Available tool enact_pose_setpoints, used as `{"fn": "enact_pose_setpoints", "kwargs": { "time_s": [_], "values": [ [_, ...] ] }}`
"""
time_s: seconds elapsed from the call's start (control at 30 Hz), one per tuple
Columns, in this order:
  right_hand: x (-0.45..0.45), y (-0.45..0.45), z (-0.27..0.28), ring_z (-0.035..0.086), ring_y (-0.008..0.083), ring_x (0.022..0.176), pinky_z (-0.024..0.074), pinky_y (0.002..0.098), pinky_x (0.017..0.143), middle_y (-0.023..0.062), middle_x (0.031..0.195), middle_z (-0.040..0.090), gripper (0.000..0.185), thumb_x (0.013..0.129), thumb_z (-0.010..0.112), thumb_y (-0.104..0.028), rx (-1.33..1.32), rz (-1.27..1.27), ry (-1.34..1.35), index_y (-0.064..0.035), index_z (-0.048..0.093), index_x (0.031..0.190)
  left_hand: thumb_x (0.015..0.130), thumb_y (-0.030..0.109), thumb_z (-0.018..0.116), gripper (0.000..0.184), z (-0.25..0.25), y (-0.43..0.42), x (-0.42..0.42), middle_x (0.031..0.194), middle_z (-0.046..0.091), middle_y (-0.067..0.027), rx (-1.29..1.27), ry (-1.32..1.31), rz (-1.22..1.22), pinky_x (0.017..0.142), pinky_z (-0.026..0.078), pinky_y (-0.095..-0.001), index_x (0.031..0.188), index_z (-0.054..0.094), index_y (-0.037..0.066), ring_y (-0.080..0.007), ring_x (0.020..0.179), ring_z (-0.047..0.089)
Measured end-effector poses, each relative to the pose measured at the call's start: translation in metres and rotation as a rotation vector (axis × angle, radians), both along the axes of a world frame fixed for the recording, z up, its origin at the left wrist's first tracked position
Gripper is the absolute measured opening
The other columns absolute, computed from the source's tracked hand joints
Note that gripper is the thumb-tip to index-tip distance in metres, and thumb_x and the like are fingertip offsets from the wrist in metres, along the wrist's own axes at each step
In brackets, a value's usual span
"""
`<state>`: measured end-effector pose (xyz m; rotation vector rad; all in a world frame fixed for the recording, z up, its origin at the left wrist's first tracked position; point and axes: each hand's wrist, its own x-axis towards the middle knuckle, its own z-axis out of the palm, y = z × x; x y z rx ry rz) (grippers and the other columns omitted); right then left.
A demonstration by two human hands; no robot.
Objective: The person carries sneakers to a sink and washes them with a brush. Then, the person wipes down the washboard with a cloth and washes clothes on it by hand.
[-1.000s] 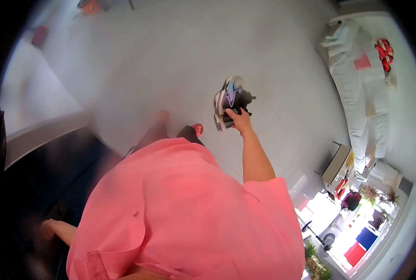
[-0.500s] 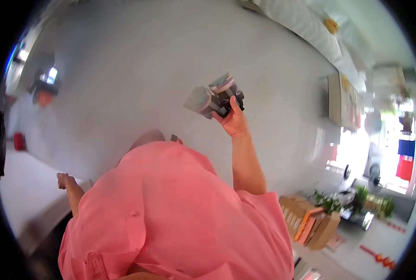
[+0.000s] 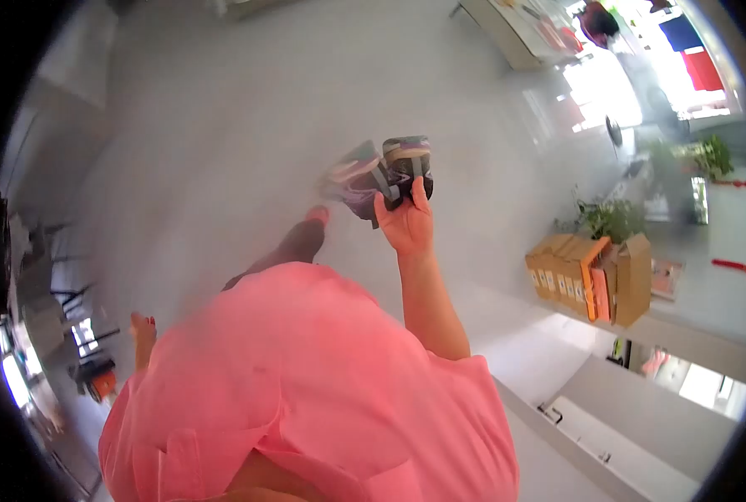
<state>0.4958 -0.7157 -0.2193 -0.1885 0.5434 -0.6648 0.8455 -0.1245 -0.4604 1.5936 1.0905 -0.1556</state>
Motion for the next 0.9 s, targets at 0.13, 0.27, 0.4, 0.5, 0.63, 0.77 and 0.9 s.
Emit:
{"fn": "enact_pose_setpoints", "kwargs": {
  "time_s": [0.13,0.27,0.4,0.5,0.63,0.77,0.9],
  "values": [
    [-0.002,-0.009,0.029,0.049,0.0196,0.113,0.0492,0.0367,0.088,0.0060,0.126,0.051,0.037,0.094,0.054,-0.029,-0.093,-0.137,0.080,-0.0102,0.048,0.125,0.083,0.025,0.055,0.037,-0.037,-0.111,0.053,0.085,0.051,-0.0110,-0.107,0.155,-0.084,0.063,0.050,-0.0341,0.112,0.048,0.004,-0.0202,0.074,0.051],
    [0.020,0.020,0.022,0.059,0.0193,0.101,0.0542,0.0388,0.079,0.0041,0.109,0.060,0.022,0.093,0.054,-0.023,-0.113,-0.356,0.184,-0.0106,0.055,0.111,0.085,0.023,0.053,0.037,-0.096,-0.202,0.157,0.091,0.054,-0.0118,-0.208,0.234,-0.361,0.059,0.051,-0.0338,0.115,0.047,0.001,-0.0207,0.073,0.057],
    [0.044,0.029,0.020,0.053,0.0213,0.108,0.0513,0.0371,0.085,0.0081,0.118,0.055,0.031,0.091,0.057,-0.015,-0.187,-0.495,0.262,-0.0076,0.050,0.120,0.085,0.021,0.052,0.030,-0.102,-0.379,0.262,0.099,0.057,-0.0101,-0.397,-0.013,-0.944,0.063,0.051,-0.0326,0.108,0.051,0.002,-0.0211,0.083,0.060],
    [0.059,0.014,0.029,0.053,0.0222,0.108,0.0520,0.0395,0.085,0.0087,0.118,0.055,0.029,0.090,0.057,-0.012,-0.202,-0.572,0.294,-0.0070,0.050,0.118,0.085,0.022,0.055,0.030,-0.023,-0.478,0.280,0.100,0.058,-0.0097,-0.406,-0.289,-1.319,0.065,0.050,-0.0312,0.106,0.051,0.002,-0.0196,0.086,0.060],
    [0.064,-0.007,0.034,0.053,0.0244,0.109,0.0529,0.0440,0.083,0.0082,0.117,0.054,0.031,0.090,0.058,-0.011,-0.249,-0.629,0.427,-0.0074,0.049,0.120,0.089,0.024,0.055,0.026,0.111,-0.521,0.222,0.097,0.059,-0.0066,-0.426,-0.364,-1.382,0.064,0.049,-0.0305,0.106,0.052,0.005,-0.0166,0.085,0.060],
    [0.069,0.003,0.066,0.054,0.0223,0.106,0.0551,0.0412,0.078,0.0075,0.114,0.055,0.036,0.086,0.064,-0.017,-0.445,-0.488,0.778,-0.0080,0.052,0.119,0.089,0.025,0.055,0.025,0.050,-0.481,0.214,0.096,0.059,-0.0044,-0.208,-0.133,-1.573,0.060,0.049,-0.0304,0.107,0.053,0.008,-0.0159,0.082,0.060],
    [0.059,0.018,0.084,0.060,0.0165,0.092,0.0555,0.0335,0.068,0.0029,0.101,0.062,0.034,0.081,0.071,-0.021,-0.620,-0.441,1.070,-0.0057,0.060,0.109,0.087,0.030,0.055,0.028,0.023,-0.383,0.204,0.091,0.058,-0.0061,-0.218,0.100,-1.477,0.064,0.050,-0.0350,0.103,0.053,0.007,-0.0200,0.081,0.059]
  ]
}}
